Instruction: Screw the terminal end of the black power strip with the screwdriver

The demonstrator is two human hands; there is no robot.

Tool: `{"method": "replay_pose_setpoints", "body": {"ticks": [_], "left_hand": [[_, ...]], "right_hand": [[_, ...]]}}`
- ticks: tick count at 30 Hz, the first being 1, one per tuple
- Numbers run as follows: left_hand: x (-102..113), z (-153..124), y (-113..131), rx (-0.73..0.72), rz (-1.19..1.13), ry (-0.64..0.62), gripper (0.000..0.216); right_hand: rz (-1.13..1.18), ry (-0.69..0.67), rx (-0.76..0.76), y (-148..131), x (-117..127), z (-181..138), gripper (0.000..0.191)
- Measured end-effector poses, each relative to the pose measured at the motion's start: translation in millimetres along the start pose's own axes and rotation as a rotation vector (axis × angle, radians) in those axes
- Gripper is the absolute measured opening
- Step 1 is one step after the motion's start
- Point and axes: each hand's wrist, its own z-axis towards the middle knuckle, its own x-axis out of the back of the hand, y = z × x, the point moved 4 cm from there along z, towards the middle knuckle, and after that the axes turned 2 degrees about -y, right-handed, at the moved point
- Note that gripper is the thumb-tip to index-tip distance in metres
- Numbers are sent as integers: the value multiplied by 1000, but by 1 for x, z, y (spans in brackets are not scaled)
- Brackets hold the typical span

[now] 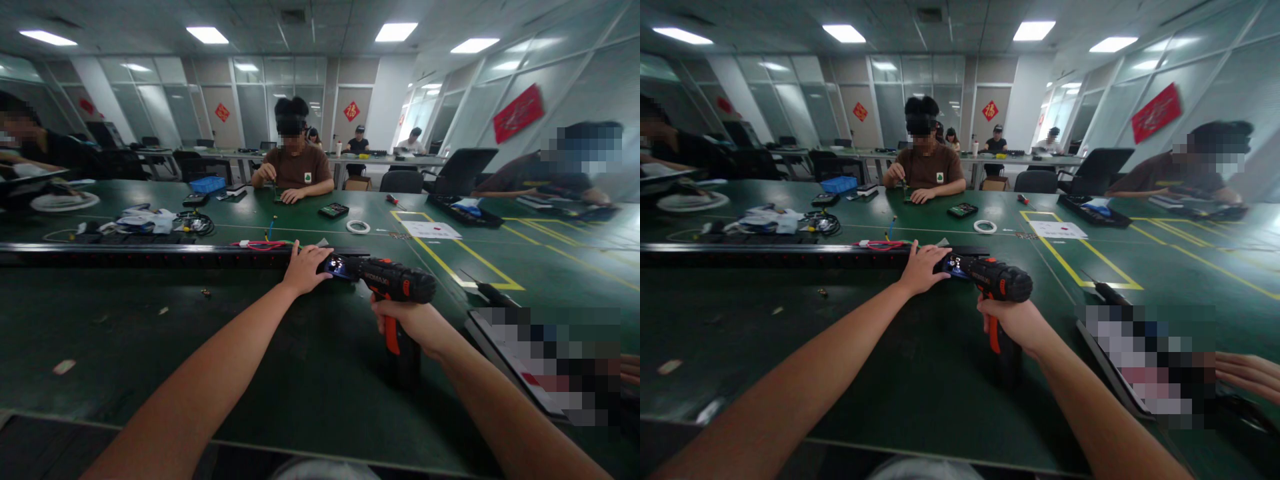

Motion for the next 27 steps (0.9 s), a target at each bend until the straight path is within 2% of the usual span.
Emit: {"method": "replay_pose_setpoints", "body": {"ticks": [27], "left_hand": [[-1, 0, -1, 0, 1, 5, 64]], "right_hand": [[-20, -19, 16, 4, 2, 4, 16]]}}
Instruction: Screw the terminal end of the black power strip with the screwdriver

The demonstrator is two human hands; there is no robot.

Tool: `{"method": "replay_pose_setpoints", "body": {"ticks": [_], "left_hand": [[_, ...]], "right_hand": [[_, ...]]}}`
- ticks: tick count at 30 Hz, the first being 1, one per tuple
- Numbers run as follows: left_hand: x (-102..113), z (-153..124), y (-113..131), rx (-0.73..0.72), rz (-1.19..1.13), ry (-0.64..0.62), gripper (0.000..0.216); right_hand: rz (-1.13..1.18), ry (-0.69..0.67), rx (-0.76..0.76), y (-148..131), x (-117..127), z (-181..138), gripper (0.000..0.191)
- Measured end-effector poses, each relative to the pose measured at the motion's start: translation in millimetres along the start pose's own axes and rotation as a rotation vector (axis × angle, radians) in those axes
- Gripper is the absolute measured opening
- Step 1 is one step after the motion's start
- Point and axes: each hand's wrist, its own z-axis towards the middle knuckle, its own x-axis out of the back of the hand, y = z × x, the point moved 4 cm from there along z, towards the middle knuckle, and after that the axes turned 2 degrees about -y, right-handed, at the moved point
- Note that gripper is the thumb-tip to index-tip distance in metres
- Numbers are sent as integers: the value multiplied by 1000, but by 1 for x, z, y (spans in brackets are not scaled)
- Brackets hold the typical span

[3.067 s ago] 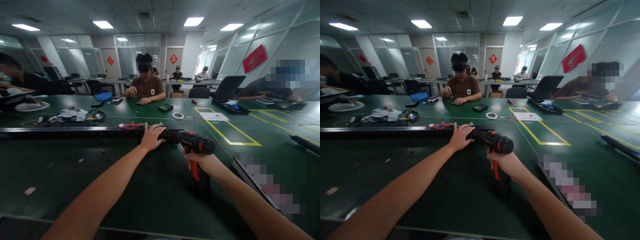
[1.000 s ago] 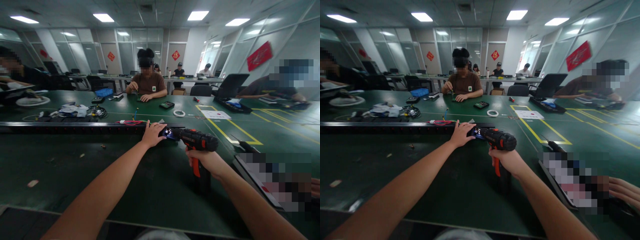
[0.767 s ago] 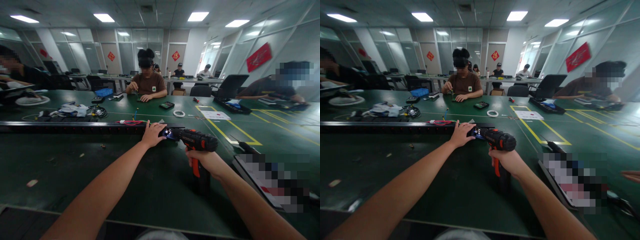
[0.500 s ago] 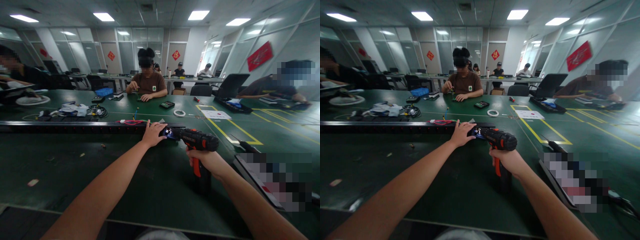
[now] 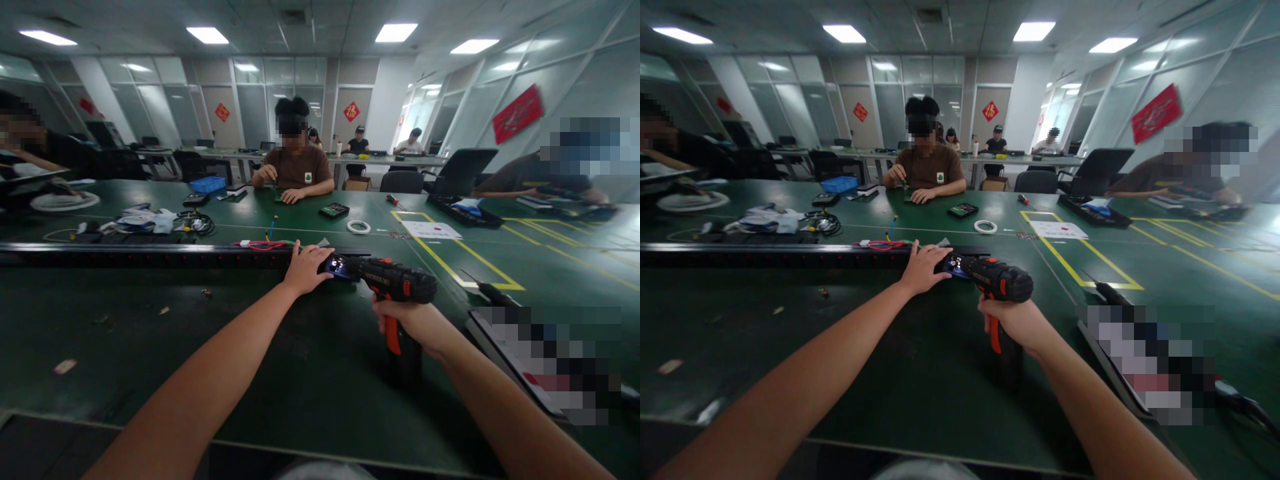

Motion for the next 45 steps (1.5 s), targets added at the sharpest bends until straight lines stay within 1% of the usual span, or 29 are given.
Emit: {"method": "replay_pose_setpoints", "body": {"ticks": [4, 17, 25, 33, 37, 42, 45], "left_hand": [[-1, 1, 0, -2, 8, -3, 64], [1, -1, 1, -13, -9, 16, 62], [1, -1, 2, -7, -11, 12, 63], [1, -1, 2, -11, -16, 12, 63], [1, -1, 2, -10, -13, 13, 64], [1, -1, 2, 0, -1, 6, 63], [2, -1, 2, -2, -2, 7, 64]], "right_hand": [[5, 2, 0, 1, 1, 0, 17], [43, 5, -16, -4, -3, -5, 29], [38, 0, 10, -3, -3, -4, 24], [60, 21, -11, -2, -2, -4, 26], [46, 17, -6, -2, -3, -4, 23], [-15, 96, 6, -1, 1, -3, 28], [-56, 118, 40, -1, 3, -3, 25]]}}
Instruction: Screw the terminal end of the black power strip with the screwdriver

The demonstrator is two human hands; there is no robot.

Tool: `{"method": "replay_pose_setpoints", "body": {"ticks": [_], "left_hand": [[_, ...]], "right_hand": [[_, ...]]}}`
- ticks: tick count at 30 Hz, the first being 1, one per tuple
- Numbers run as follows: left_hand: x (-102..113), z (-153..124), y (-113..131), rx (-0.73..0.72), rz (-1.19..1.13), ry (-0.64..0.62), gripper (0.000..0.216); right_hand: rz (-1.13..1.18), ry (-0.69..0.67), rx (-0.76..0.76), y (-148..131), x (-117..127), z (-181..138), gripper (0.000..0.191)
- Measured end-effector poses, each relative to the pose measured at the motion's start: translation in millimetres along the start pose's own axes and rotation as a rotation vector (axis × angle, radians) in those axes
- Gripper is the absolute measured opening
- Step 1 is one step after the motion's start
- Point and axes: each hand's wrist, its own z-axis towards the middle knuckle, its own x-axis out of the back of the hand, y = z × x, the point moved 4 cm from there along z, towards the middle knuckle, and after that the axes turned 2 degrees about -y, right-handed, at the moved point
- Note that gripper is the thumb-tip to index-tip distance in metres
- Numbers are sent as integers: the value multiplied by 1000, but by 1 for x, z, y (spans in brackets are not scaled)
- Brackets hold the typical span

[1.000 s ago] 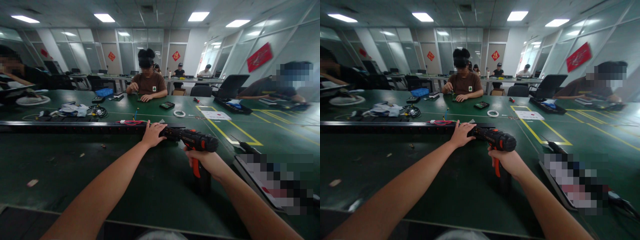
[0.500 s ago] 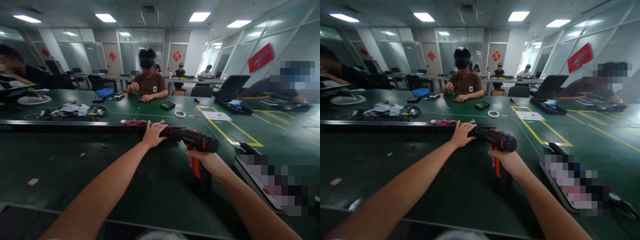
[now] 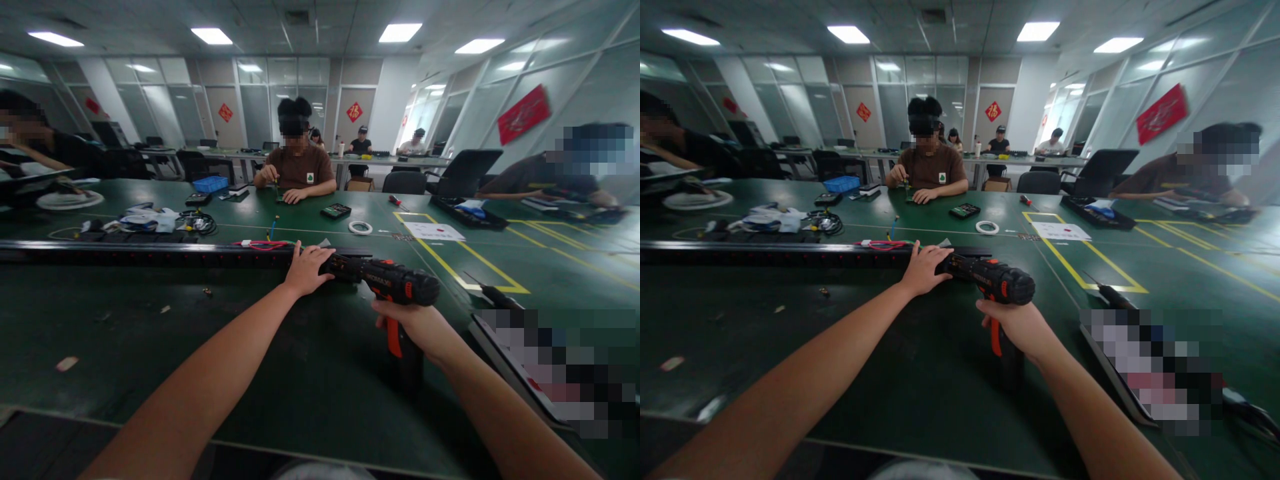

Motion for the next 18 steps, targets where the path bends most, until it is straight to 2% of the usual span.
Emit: {"method": "replay_pose_setpoints", "body": {"ticks": [5, 12, 18], "left_hand": [[0, 0, 0, 2, -5, 3, 62], [-1, 0, 0, 2, 4, -1, 64], [0, 0, 0, 3, 7, -3, 63]], "right_hand": [[55, -40, 40, 2, 1, 2, 26], [-31, -59, 4, -3, 1, 0, 22], [-43, -78, 65, -5, -1, 0, 20]]}}
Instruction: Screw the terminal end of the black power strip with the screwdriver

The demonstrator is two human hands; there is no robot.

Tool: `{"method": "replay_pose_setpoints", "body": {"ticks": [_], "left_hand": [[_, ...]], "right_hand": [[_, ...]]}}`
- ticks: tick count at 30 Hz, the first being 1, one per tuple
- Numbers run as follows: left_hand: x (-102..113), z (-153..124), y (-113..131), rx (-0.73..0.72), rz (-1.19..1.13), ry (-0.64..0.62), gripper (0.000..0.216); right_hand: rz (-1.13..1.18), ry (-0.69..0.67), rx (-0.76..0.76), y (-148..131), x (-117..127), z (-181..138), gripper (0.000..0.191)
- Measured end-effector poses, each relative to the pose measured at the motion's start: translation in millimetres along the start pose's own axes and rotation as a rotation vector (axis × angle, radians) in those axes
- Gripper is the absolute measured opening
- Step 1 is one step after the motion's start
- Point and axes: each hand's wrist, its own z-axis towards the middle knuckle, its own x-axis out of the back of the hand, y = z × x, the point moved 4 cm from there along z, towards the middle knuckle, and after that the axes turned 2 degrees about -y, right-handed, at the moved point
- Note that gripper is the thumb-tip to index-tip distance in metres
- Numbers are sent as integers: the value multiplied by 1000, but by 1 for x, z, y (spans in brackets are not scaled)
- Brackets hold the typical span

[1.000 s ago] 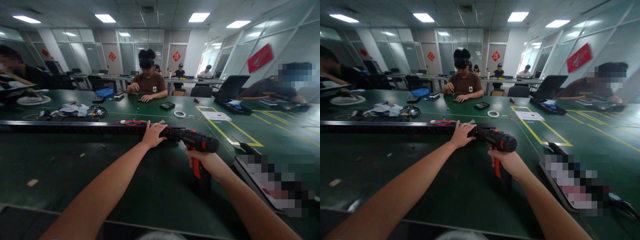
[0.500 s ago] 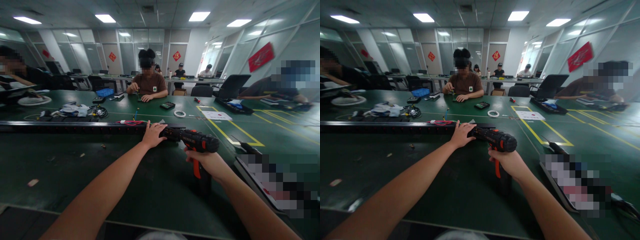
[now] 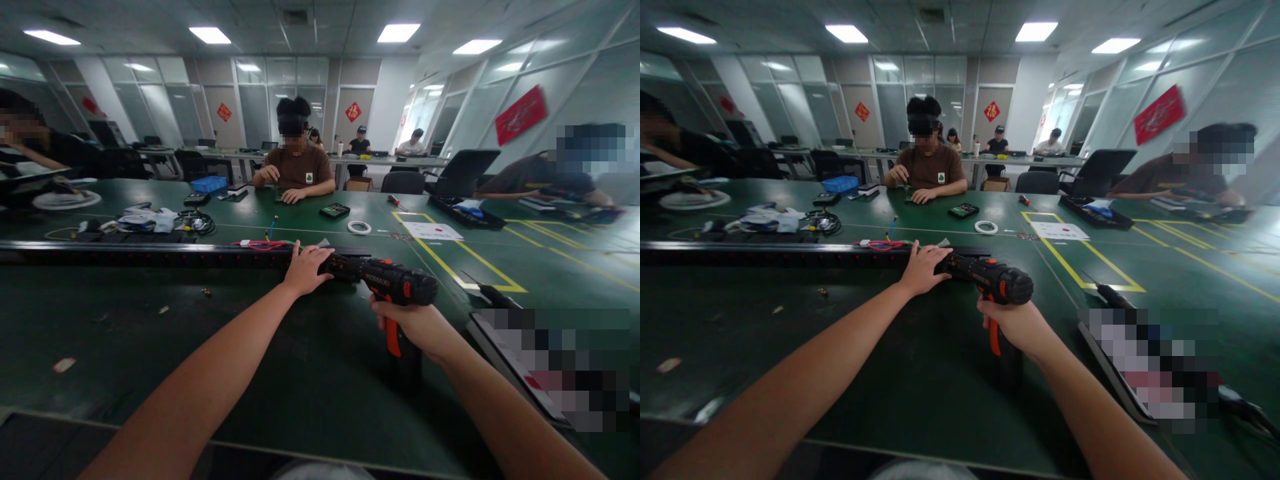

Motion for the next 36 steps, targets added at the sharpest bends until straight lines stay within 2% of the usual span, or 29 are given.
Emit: {"method": "replay_pose_setpoints", "body": {"ticks": [12, 36], "left_hand": [[-1, 0, -1, -4, -23, 2, 65], [0, 0, 0, -9, -27, 7, 64]], "right_hand": [[-39, 25, -11, -1, 1, 0, 18], [-54, -12, 22, 2, 1, 2, 15]]}}
